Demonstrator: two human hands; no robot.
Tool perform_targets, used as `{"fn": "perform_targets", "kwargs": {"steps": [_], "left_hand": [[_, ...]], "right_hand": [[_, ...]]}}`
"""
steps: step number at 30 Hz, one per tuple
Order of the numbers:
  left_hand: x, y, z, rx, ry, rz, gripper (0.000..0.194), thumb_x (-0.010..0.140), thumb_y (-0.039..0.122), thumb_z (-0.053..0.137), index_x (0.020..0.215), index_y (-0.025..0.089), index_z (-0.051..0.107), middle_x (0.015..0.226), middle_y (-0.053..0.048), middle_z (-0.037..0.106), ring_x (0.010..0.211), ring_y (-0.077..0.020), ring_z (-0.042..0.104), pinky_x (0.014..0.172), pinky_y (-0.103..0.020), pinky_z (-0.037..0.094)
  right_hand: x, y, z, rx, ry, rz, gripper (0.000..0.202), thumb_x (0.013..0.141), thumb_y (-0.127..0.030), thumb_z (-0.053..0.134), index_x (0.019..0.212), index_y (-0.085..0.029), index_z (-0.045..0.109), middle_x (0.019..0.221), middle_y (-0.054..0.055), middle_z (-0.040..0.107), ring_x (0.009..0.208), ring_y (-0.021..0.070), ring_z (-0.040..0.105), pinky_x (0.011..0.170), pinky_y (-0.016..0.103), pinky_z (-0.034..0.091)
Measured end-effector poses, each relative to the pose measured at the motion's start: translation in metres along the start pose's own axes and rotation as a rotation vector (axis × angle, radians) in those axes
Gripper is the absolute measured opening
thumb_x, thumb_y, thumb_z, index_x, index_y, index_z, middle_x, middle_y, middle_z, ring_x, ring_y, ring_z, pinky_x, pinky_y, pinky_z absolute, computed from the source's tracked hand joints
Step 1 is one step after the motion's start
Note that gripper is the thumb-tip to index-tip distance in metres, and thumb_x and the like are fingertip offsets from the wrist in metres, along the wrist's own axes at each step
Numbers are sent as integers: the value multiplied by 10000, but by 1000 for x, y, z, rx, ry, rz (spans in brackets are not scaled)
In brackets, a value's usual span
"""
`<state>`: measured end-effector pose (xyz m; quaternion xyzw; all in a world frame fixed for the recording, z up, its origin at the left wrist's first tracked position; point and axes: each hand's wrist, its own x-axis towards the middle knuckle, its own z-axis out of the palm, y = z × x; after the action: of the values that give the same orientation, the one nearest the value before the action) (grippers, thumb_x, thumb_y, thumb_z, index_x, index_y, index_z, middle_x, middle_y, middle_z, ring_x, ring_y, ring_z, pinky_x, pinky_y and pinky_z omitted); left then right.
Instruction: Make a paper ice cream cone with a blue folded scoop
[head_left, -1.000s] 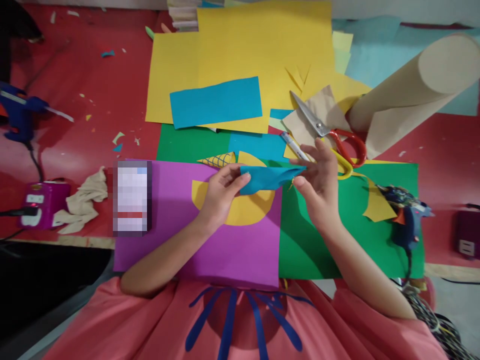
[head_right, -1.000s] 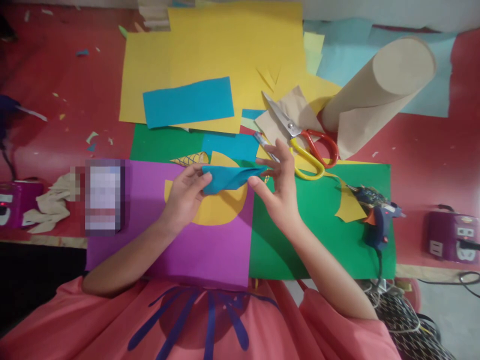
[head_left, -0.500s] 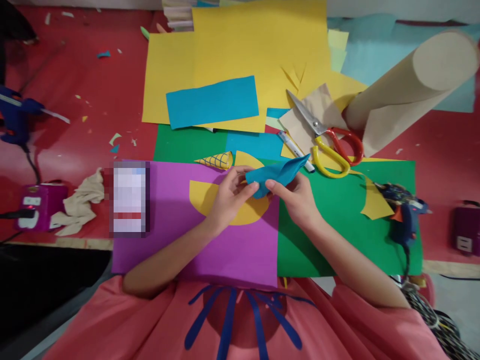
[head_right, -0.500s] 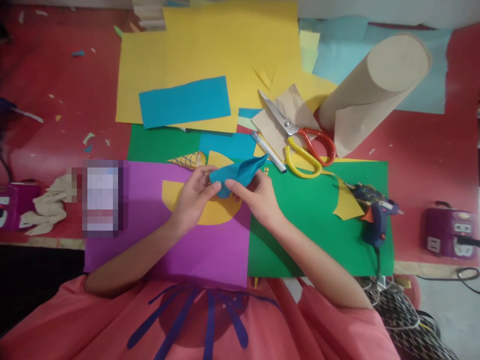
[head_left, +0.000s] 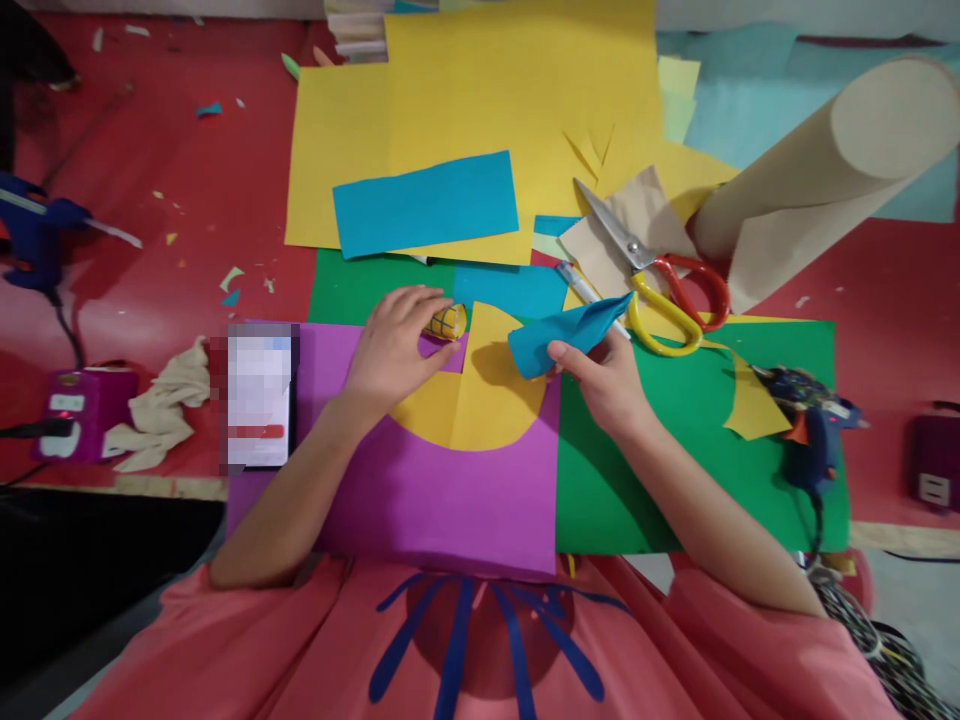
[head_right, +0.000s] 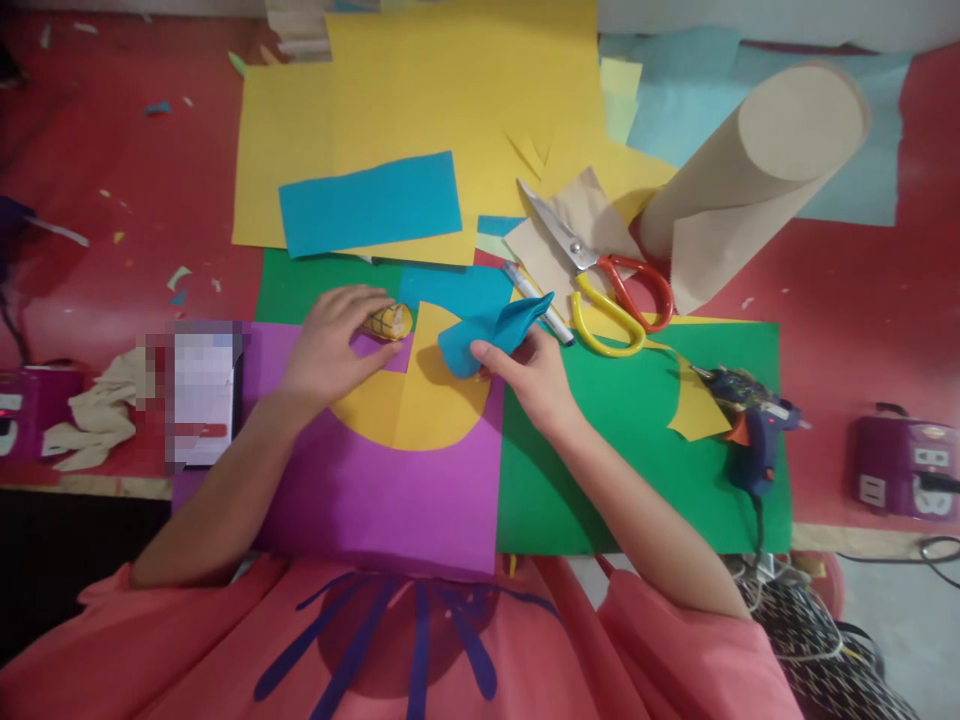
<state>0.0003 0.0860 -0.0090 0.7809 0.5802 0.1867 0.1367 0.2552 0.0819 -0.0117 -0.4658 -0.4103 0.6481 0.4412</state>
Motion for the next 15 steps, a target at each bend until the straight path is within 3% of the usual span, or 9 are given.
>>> {"fn": "perform_targets", "kwargs": {"steps": [3,6,10,15], "left_hand": [[5,7,-2,-111,-23,-1,312,788,307,710,1074,221,618,1169,-71,661,1167,-280,571,1013,-470,455],[4,20,1,-436,-30,-46,372,783,352,720,1105,240,572,1122,-55,671,1058,-220,636,905,-377,526],[5,31,17,-832,-86,-60,444,815,456,674,1144,244,463,1037,-35,668,923,-156,671,756,-273,554],[8,35,33,-828,-66,-41,478,821,510,657,1153,252,430,1065,-33,631,941,-144,645,752,-244,525]], "right_hand": [[5,-6,0,46,-19,-15,281,691,-405,812,867,-229,682,833,-6,713,691,137,652,632,280,567],[10,-18,1,111,-64,-52,291,694,-367,812,926,-245,687,921,-6,716,774,137,663,695,269,573],[17,-26,5,135,-90,-98,406,642,-425,834,961,-264,642,853,-17,691,723,147,656,624,278,572],[22,-16,8,81,-97,-255,420,684,-473,799,994,-284,588,1043,23,714,970,230,682,772,366,584]]}}
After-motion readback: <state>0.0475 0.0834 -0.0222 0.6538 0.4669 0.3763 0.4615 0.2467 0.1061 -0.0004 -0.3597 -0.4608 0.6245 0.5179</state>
